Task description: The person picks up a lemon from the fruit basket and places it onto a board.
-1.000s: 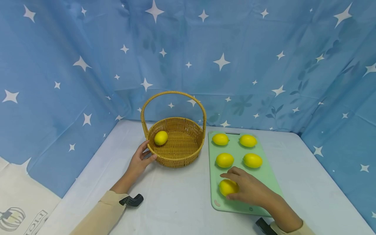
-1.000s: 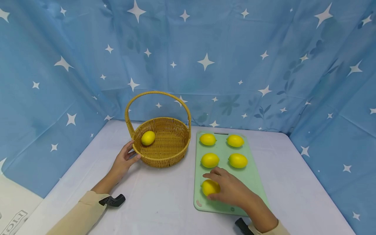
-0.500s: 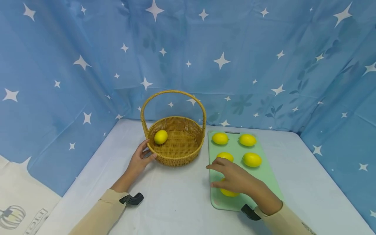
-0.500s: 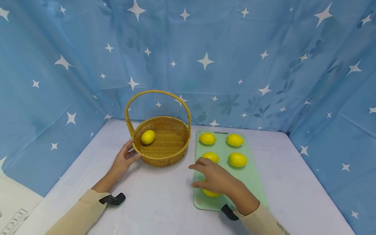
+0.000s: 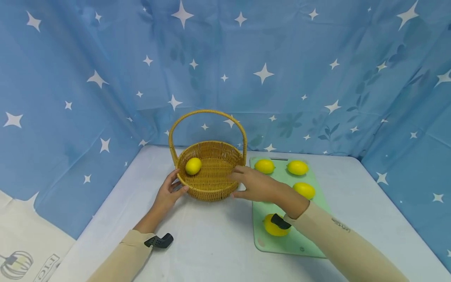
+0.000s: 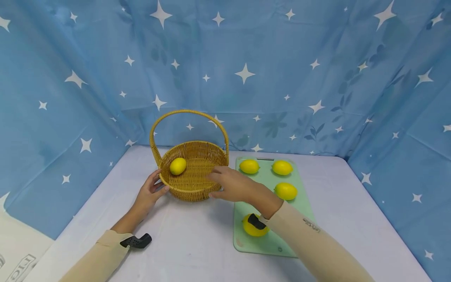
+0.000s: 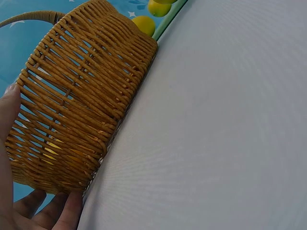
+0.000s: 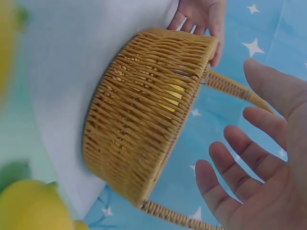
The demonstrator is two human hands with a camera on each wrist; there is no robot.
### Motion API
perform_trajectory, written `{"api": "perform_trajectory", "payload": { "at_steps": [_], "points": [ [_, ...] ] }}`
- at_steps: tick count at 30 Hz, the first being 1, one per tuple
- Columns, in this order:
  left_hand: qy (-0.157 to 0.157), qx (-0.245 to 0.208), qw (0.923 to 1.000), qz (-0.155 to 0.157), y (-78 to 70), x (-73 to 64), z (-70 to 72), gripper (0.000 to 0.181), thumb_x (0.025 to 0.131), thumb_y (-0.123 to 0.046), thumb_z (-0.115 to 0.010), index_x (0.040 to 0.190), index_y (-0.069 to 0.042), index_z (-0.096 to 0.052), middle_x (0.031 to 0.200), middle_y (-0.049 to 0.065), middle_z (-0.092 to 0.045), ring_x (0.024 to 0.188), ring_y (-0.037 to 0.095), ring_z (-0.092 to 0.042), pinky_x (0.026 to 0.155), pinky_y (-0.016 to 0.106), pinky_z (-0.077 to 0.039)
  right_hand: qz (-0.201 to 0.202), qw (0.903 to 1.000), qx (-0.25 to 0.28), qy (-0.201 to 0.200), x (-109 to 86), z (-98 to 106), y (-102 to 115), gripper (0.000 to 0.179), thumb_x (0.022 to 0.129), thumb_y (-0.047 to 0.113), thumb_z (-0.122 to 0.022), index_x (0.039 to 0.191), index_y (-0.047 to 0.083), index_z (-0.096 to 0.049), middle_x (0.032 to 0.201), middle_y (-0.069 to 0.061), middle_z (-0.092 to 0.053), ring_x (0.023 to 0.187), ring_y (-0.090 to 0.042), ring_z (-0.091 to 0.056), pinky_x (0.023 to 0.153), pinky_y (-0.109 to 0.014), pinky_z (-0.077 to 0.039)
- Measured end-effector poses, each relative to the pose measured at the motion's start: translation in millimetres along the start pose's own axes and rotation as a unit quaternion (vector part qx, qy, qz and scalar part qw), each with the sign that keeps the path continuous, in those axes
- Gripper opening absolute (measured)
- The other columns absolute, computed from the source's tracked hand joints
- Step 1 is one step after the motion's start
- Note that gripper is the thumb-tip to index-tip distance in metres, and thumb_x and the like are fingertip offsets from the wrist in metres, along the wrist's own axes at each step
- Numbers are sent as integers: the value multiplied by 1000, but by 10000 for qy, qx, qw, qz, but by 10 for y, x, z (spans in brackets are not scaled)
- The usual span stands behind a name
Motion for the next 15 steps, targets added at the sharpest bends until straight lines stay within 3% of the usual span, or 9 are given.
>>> {"api": "perform_trajectory", "payload": {
  "at_steps": [4, 10, 15],
  "points": [
    [-7, -6, 10000, 11, 26, -9, 4, 77, 90, -25, -73, 153, -20, -29, 152, 12, -32, 133, 31, -39, 97, 35, -46, 80, 10000, -32, 39, 263, -11, -2, 52, 91, 38, -69, 135, 14, -57, 121, -1, -54, 106, -13, -51, 88, -30, -47],
    [16, -69, 10000, -17, 44, -9, 10, 77, 90, -24, -72, 153, -19, -29, 151, 11, -33, 134, 30, -39, 96, 32, -46, -155, 9996, -50, 221, 579, -54, -44, 54, 92, 42, -66, 140, 18, -54, 123, 0, -53, 108, -15, -52, 90, -32, -47],
    [21, -90, 10000, -35, 32, 2, 13, 77, 91, -24, -72, 154, -21, -29, 152, 11, -32, 134, 31, -38, 96, 32, -46, -329, 9982, -283, 406, 786, -86, -50, 58, 93, 46, -64, 143, 20, -50, 136, -4, -49, 119, -21, -50, 98, -39, -44]
  ]
}}
Point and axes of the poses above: each hand's wrist, its own x-axis towards the middle knuckle, its own z-axis out of the back of the hand, y = z × x, the point moved 6 cm from there along x, towards the middle knuckle
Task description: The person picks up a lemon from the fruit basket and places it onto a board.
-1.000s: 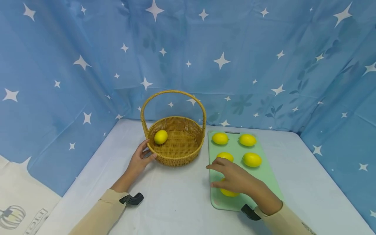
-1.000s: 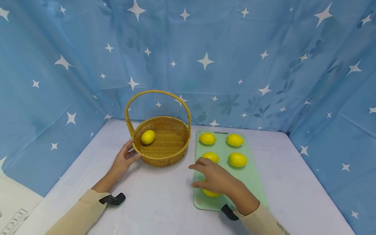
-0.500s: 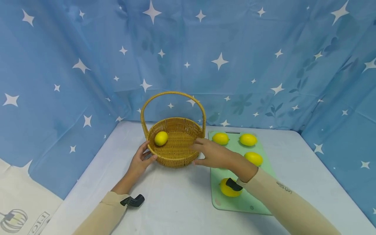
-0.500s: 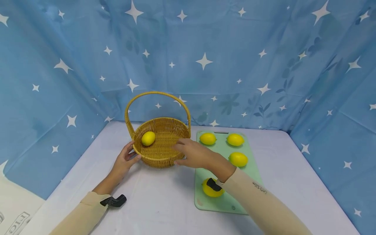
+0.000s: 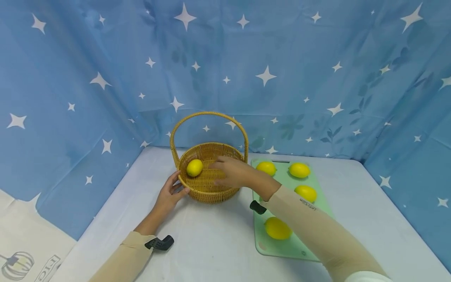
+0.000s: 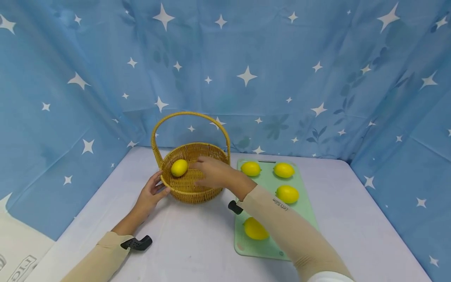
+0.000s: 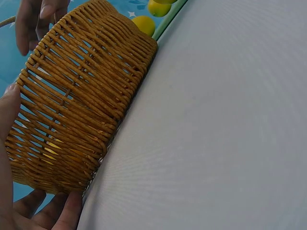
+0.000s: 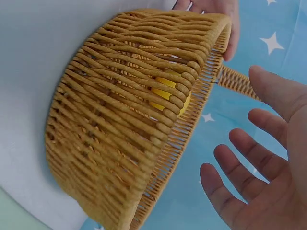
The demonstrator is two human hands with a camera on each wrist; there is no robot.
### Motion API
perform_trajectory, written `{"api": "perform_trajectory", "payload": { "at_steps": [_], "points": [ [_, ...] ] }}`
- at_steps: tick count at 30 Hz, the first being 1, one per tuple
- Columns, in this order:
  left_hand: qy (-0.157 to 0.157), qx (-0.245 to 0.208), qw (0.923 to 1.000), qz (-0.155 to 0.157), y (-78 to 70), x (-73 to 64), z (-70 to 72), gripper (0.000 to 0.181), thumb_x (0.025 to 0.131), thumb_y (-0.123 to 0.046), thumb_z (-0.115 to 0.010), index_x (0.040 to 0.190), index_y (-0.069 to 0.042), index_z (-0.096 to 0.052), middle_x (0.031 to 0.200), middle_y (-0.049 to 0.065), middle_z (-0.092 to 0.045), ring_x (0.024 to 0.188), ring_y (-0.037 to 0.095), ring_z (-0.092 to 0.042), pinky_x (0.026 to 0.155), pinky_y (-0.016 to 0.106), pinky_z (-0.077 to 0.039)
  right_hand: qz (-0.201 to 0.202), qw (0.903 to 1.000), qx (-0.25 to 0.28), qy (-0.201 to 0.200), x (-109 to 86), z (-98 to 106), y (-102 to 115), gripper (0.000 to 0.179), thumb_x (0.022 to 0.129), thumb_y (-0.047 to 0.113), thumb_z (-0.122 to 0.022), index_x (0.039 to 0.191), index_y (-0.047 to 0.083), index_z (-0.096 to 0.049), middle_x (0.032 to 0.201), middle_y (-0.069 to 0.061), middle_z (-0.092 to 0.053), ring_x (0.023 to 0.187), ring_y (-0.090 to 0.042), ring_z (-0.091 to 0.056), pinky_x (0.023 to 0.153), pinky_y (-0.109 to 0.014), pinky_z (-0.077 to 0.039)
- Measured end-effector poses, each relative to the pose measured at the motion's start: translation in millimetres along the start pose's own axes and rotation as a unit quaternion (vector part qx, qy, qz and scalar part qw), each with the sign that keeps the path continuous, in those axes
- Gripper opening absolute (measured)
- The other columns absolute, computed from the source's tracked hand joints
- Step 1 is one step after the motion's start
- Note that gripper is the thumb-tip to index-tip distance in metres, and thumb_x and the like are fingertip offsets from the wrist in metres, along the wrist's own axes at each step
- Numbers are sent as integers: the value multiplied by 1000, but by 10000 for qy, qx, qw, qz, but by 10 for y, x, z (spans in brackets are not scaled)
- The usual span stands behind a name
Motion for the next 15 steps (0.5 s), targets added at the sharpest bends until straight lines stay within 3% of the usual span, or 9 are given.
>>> {"api": "perform_trajectory", "payload": {
  "at_steps": [15],
  "points": [
    [-30, 12, 10000, -1, -42, -10, -15, 76, 90, -23, -73, 153, -21, -30, 151, 11, -33, 133, 31, -40, 96, 37, -47, -100, 9994, 124, 314, 394, -215, -22, 55, 94, 42, -64, 141, 15, -53, 136, -4, -50, 120, -20, -51, 101, -39, -42]
  ]
}}
Point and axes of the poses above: each hand's wrist, its own x-axis towards the middle knuckle, its own z-axis out of the back of the hand, y = z × x, the point moved 6 cm from there along x, towards the middle knuckle
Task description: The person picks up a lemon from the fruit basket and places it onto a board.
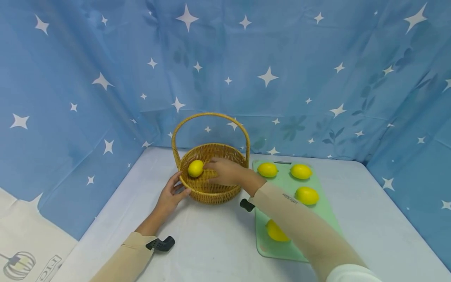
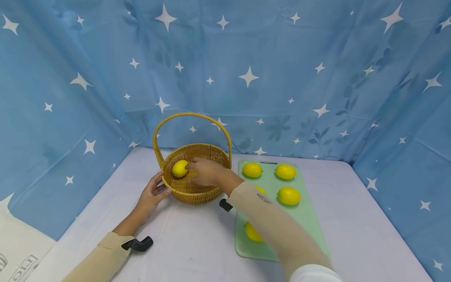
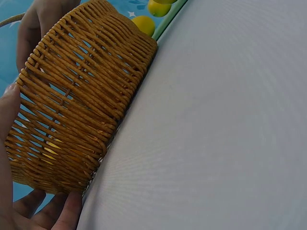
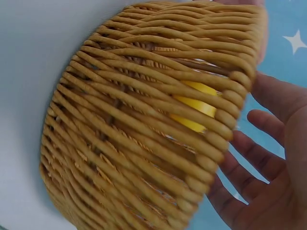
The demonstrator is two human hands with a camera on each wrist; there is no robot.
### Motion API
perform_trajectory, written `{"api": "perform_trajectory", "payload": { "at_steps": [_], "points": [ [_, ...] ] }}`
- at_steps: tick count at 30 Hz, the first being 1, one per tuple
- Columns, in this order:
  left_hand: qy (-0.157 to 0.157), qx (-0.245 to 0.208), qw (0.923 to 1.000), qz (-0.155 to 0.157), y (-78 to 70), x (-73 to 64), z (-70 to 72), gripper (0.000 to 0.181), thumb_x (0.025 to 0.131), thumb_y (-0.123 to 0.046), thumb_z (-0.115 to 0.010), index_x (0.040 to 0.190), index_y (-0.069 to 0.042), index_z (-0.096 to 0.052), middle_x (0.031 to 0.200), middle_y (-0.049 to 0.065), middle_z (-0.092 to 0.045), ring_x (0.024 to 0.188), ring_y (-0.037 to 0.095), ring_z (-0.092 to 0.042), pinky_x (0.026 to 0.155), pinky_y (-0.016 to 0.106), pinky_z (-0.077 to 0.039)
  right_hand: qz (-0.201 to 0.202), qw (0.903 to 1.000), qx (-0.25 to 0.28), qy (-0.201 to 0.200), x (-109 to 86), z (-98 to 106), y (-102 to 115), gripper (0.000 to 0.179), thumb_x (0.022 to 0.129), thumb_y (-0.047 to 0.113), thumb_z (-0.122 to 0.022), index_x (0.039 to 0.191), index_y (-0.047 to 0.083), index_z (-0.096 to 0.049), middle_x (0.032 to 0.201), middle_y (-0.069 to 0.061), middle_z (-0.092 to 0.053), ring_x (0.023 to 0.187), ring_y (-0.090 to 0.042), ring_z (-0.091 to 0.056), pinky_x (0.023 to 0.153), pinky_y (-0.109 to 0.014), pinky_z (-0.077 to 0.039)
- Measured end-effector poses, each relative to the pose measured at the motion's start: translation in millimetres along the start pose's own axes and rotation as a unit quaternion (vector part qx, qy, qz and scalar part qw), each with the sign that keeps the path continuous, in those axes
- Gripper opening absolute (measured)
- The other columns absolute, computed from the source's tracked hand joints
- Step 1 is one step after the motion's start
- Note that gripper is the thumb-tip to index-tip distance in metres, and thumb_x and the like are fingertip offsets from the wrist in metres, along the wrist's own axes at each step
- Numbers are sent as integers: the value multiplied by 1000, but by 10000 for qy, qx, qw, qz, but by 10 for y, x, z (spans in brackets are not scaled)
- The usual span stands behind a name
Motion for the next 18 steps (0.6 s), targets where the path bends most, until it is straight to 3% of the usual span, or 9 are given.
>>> {"api": "perform_trajectory", "payload": {
  "at_steps": [10, 18],
  "points": [
    [39, -13, 10000, 62, -29, -10, 3, 75, 92, -23, -70, 154, -21, -28, 152, 12, -30, 134, 33, -38, 99, 44, -45, -214, 9996, 100, 171, 238, -173, 5, 55, 93, 43, -64, 141, 18, -53, 147, -7, -43, 134, -24, -40, 108, -41, -34],
    [50, -43, 9999, 83, -23, 5, -9, 76, 92, -22, -71, 154, -20, -27, 154, 12, -29, 134, 32, -38, 97, 37, -46, -247, 9990, -231, 303, 355, -287, 24, 58, 95, 43, -62, 145, 17, -49, 152, -6, -36, 136, -24, -38, 109, -41, -34]
  ]
}}
Point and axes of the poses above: each hand's wrist, its own x-axis towards the middle knuckle, its own z-axis out of the back of the hand, y = z × x, the point moved 6 cm from there along x, towards the middle knuckle
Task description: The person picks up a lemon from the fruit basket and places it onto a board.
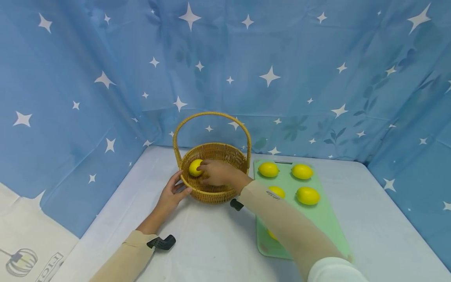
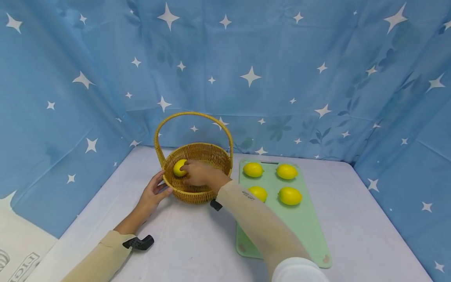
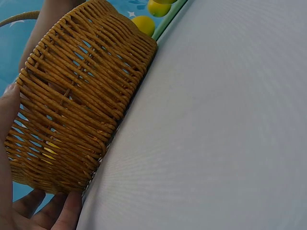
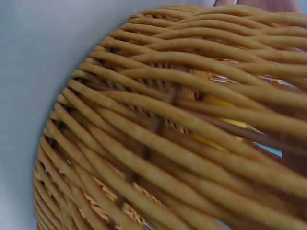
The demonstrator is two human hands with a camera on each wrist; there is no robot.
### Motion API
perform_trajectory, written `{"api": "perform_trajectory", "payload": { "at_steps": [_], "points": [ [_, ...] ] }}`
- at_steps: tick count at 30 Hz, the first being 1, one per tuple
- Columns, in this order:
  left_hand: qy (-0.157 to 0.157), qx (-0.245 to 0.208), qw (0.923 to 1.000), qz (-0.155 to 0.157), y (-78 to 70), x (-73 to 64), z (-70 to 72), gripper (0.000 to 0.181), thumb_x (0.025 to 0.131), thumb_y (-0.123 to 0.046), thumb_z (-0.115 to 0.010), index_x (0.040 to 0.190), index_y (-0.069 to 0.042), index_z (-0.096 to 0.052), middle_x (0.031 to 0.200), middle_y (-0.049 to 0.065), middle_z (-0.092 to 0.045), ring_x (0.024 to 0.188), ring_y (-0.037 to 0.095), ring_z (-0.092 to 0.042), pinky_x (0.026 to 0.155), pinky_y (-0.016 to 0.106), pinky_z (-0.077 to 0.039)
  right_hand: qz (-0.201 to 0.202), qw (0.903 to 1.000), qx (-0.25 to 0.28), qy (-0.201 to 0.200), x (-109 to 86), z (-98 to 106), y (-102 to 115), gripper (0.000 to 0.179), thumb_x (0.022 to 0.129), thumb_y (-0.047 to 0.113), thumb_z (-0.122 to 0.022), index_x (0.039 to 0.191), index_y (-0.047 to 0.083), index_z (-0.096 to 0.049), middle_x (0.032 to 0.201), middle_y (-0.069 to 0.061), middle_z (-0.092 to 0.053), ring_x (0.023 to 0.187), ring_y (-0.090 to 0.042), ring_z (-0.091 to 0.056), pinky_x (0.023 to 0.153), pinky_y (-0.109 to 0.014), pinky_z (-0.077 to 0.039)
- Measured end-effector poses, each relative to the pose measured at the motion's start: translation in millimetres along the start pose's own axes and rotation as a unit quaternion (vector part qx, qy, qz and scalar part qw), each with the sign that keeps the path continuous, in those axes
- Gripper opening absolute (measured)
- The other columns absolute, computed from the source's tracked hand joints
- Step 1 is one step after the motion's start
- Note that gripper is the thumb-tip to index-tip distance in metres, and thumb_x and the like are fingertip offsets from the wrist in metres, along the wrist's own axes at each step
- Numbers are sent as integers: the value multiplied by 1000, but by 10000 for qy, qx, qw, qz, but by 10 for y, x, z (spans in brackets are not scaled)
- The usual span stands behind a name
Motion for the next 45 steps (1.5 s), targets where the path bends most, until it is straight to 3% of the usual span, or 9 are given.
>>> {"api": "perform_trajectory", "payload": {
  "at_steps": [9, 13, 19, 24, 31, 39, 45],
  "points": [
    [157, -103, 9998, -44, -230, -50, -63, 77, 92, -13, -69, 154, -7, -24, 154, 23, -23, 135, 42, -34, 94, 33, -48, -143, 9999, -49, 25, 116, -61, -40, 64, 95, 37, -64, 151, 21, -38, 160, -5, -21, 143, -25, -24, 112, -41, -27],
    [101, -92, 9999, -39, -113, -16, -51, 76, 92, -15, -70, 154, -12, -25, 155, 18, -25, 134, 39, -36, 92, 30, -48, -131, 9999, 104, 27, 150, -70, -18, 67, 94, 33, -66, 152, 19, -36, 159, -6, -21, 143, -25, -24, 112, -40, -28],
    [37, -71, 9999, -136, -10, 24, -38, 74, 92, -18, -70, 154, -19, -28, 155, 14, -26, 134, 35, -37, 92, 31, -48, -181, 9995, 114, -248, 185, -47, 10, 72, 90, 32, -71, 152, 23, -35, 152, -10, -30, 136, -29, -35, 106, -44, -38],
    [57, -96, 9999, -71, -41, 17, -28, 74, 92, -16, -69, 154, -16, -28, 156, 15, -25, 135, 36, -37, 91, 28, -48, -107, 9992, -8, -385, 206, -73, 30, 69, 91, 28, -71, 151, 26, -38, 148, -9, -35, 133, -29, -38, 104, -44, -40],
    [135, -183, 9997, -67, -251, -57, -48, 76, 92, -11, -69, 154, -7, -25, 154, 24, -24, 134, 43, -35, 90, 26, -49, 7, 9993, 119, -345, 219, -96, 86, 65, 93, 25, -68, 151, 20, -38, 149, -2, -41, 133, -24, -41, 108, -40, -35],
    [107, -84, 9999, -2, -247, -69, -34, 76, 92, -12, -69, 154, -7, -25, 154, 23, -25, 134, 41, -35, 90, 28, -49, -20, 9998, 5, -215, 235, -171, 93, 64, 95, 36, -64, 151, 20, -37, 149, -4, -42, 131, -22, -44, 106, -38, -38],
    [113, -144, 9998, 24, -235, -72, -25, 76, 92, -14, -69, 154, -8, -25, 155, 21, -24, 135, 40, -35, 91, 29, -48, -124, 9995, 202, -207, 248, -174, 75, 61, 95, 36, -64, 149, 19, -40, 146, -5, -44, 128, -22, -47, 104, -39, -40]
  ]
}}
Point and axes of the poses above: each hand's wrist, its own x-axis towards the middle knuckle, its own z-axis out of the back of the hand, y = z × x, the point moved 6 cm from there along x, towards the middle knuckle
